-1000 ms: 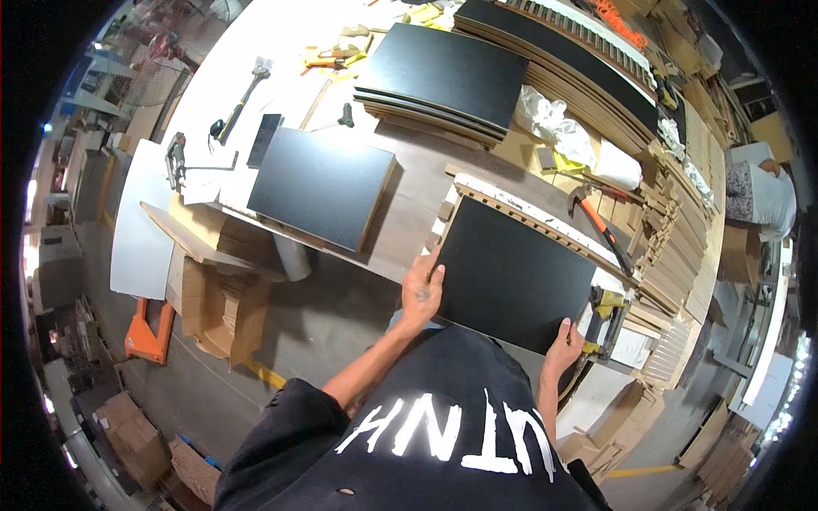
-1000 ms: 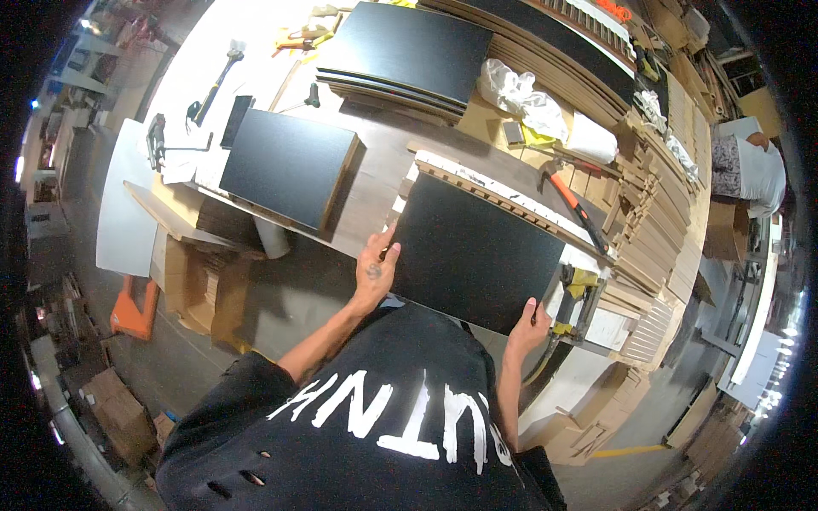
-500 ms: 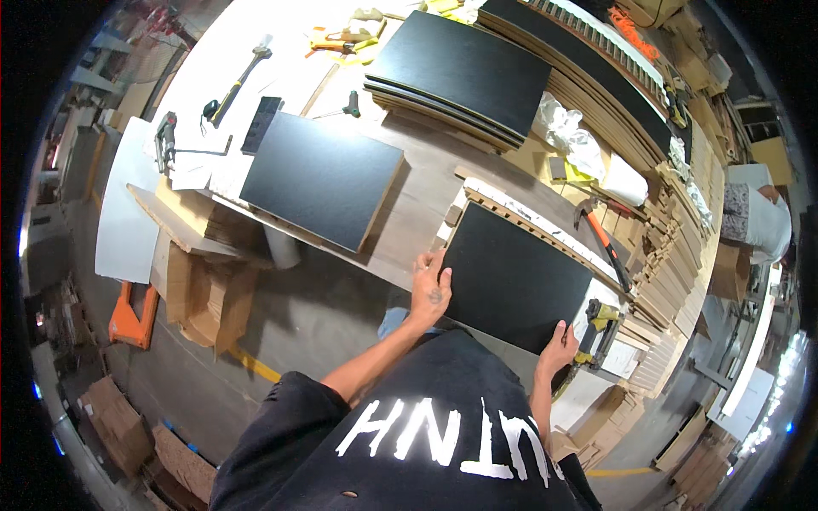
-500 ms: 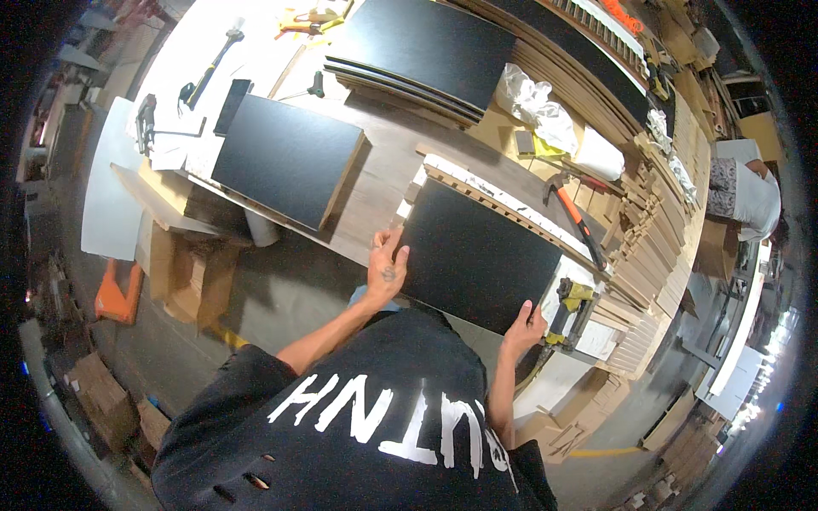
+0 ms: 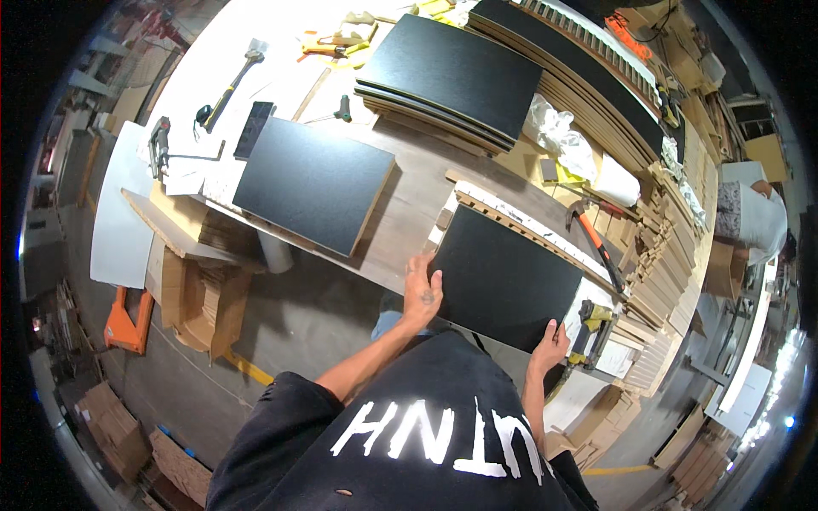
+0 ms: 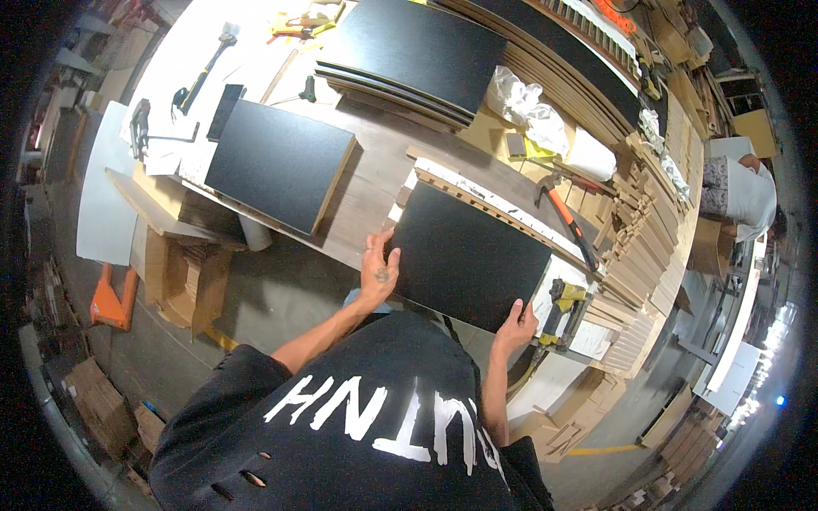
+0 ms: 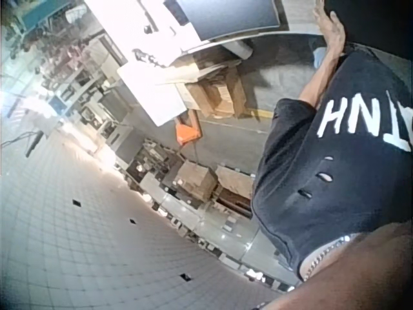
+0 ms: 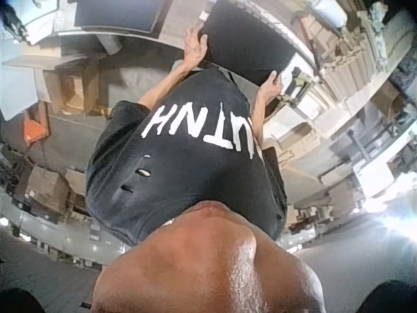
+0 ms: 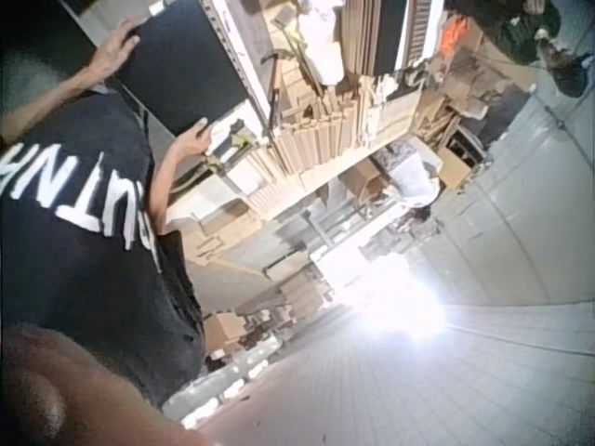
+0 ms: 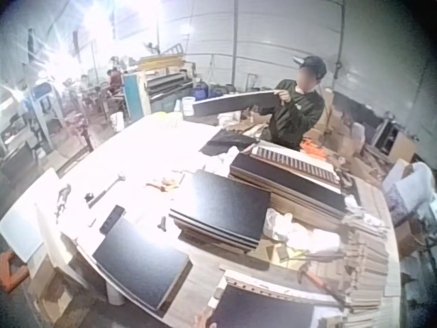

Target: Assembling wooden slatted panels onto black boards using a pneumatic nail gun and hammer.

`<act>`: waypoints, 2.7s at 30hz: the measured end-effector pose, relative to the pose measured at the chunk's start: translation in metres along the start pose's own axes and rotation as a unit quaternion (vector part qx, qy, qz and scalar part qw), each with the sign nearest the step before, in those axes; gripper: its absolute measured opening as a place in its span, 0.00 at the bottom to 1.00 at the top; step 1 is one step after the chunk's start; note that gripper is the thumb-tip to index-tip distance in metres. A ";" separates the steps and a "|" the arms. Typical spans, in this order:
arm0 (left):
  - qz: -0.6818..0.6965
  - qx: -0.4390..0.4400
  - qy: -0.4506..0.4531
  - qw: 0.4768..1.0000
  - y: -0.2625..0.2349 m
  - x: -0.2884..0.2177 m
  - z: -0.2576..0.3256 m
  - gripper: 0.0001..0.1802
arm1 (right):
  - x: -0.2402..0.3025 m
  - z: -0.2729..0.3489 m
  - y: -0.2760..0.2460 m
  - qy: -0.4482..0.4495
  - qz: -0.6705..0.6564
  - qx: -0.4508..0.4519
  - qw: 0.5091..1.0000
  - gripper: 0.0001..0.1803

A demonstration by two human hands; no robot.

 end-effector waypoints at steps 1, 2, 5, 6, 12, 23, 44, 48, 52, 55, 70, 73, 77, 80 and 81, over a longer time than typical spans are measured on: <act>-0.009 -0.009 0.009 1.000 -0.001 -0.001 0.000 0.20 | -0.001 -0.001 0.001 -0.004 0.004 0.005 1.000 0.28; -0.009 -0.008 0.009 1.000 -0.001 0.001 0.000 0.20 | -0.002 -0.001 0.001 -0.007 0.009 0.010 1.000 0.28; -0.008 -0.005 0.001 1.000 0.001 0.003 0.000 0.19 | -0.002 0.000 0.002 -0.012 -0.003 -0.003 1.000 0.23; -0.007 -0.009 0.003 1.000 0.000 0.003 0.000 0.18 | -0.002 0.000 0.002 -0.011 -0.003 -0.004 1.000 0.23; 0.013 -0.001 -0.027 1.000 -0.001 0.003 0.001 0.18 | 0.005 0.003 0.002 -0.033 0.009 0.006 0.999 0.23; -0.001 0.008 -0.034 0.999 -0.003 -0.006 -0.004 0.16 | 0.007 0.003 0.004 -0.038 -0.019 -0.026 0.999 0.21; -0.099 0.040 0.024 0.994 0.017 -0.021 -0.007 0.30 | -0.003 0.004 0.007 -0.063 0.022 -0.074 0.995 0.22; -0.120 0.037 -0.004 0.992 0.015 -0.035 -0.005 0.38 | -0.007 0.001 0.016 0.003 -0.013 -0.018 1.000 0.24; -0.137 0.067 -0.013 0.988 0.027 -0.048 0.010 0.42 | 0.004 0.002 0.006 -0.039 0.026 -0.024 0.999 0.23; -0.152 0.091 0.007 0.984 0.032 -0.049 0.018 0.42 | 0.003 0.006 0.005 -0.080 0.020 -0.052 0.995 0.21; -0.314 0.214 0.331 0.864 0.161 -0.103 -0.073 0.39 | 0.193 -0.076 0.082 -0.473 0.168 0.086 0.861 0.29; -0.331 0.247 0.286 0.865 0.173 -0.099 -0.080 0.37 | 0.204 -0.085 0.098 -0.494 0.119 0.131 0.851 0.29; -0.335 0.238 0.299 0.861 0.186 -0.107 -0.082 0.33 | 0.173 -0.097 0.108 -0.470 0.136 0.122 0.864 0.24; -0.335 0.206 0.307 0.867 0.181 -0.113 -0.088 0.31 | 0.174 -0.100 0.110 -0.452 0.165 0.140 0.866 0.23; -0.336 0.209 0.301 0.868 0.182 -0.109 -0.090 0.31 | 0.176 -0.104 0.117 -0.454 0.162 0.145 0.864 0.23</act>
Point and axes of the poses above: each hand's wrist, its own z-axis away from the middle knuckle, its own y-axis out of the palm, x = y × z, the point moved 10 cm from there along -z, towards the middle knuckle, and after that the axes turned 5 degrees about z, right-handed, at the moved point
